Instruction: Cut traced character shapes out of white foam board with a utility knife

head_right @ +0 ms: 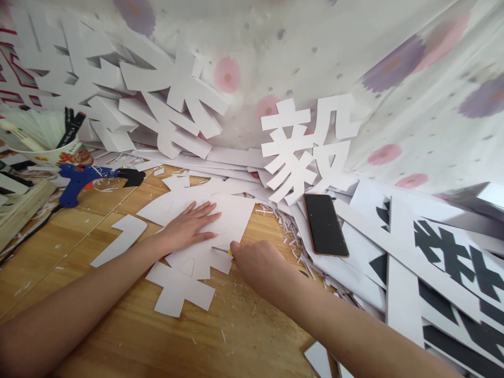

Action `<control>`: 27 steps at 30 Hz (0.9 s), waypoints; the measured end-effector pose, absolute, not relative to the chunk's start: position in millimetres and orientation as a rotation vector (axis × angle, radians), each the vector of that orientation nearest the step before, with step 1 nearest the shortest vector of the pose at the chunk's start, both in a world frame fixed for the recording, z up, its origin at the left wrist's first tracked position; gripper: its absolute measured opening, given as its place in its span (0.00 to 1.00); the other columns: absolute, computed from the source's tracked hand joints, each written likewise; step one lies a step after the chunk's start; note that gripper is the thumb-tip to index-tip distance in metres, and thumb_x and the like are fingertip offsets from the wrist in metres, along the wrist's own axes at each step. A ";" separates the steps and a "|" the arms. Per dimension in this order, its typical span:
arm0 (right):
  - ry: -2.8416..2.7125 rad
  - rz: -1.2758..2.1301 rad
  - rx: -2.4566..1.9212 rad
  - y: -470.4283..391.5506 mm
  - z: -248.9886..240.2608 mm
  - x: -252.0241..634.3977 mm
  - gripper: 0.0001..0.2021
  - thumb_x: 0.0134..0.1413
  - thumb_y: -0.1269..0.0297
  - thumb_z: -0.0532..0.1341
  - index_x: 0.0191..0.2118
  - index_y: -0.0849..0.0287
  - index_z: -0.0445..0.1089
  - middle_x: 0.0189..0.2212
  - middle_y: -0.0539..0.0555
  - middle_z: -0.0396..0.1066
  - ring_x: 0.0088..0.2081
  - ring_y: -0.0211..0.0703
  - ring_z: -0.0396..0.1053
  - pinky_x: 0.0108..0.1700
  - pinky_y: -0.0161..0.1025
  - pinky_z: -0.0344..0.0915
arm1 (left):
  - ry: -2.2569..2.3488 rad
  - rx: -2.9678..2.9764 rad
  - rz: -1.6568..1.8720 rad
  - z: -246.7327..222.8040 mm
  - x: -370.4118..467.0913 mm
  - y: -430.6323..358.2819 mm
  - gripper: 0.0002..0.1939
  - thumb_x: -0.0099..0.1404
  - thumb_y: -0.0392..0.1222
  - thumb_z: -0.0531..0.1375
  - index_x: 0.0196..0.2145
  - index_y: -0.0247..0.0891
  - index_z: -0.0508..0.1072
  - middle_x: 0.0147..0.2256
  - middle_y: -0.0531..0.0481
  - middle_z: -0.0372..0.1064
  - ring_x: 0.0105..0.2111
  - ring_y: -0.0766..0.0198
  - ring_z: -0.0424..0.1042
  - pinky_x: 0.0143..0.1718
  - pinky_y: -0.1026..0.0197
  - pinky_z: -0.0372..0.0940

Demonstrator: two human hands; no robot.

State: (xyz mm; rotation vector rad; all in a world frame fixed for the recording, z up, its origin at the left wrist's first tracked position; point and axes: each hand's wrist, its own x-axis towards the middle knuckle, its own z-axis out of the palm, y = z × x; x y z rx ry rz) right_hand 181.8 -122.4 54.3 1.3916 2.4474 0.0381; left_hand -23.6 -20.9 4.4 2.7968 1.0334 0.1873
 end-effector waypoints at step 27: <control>2.472 0.217 1.343 -130.8 53.2 187.9 0.04 0.56 0.67 0.53 0.36 0.61 0.62 0.18 0.49 0.65 0.15 0.33 0.60 0.16 0.35 0.36 | 1.025 2.805 0.158 5.9 -24.4 -19.7 0.31 0.63 0.62 0.40 0.59 0.44 0.53 0.62 0.48 0.40 0.61 0.62 0.40 0.60 0.52 0.35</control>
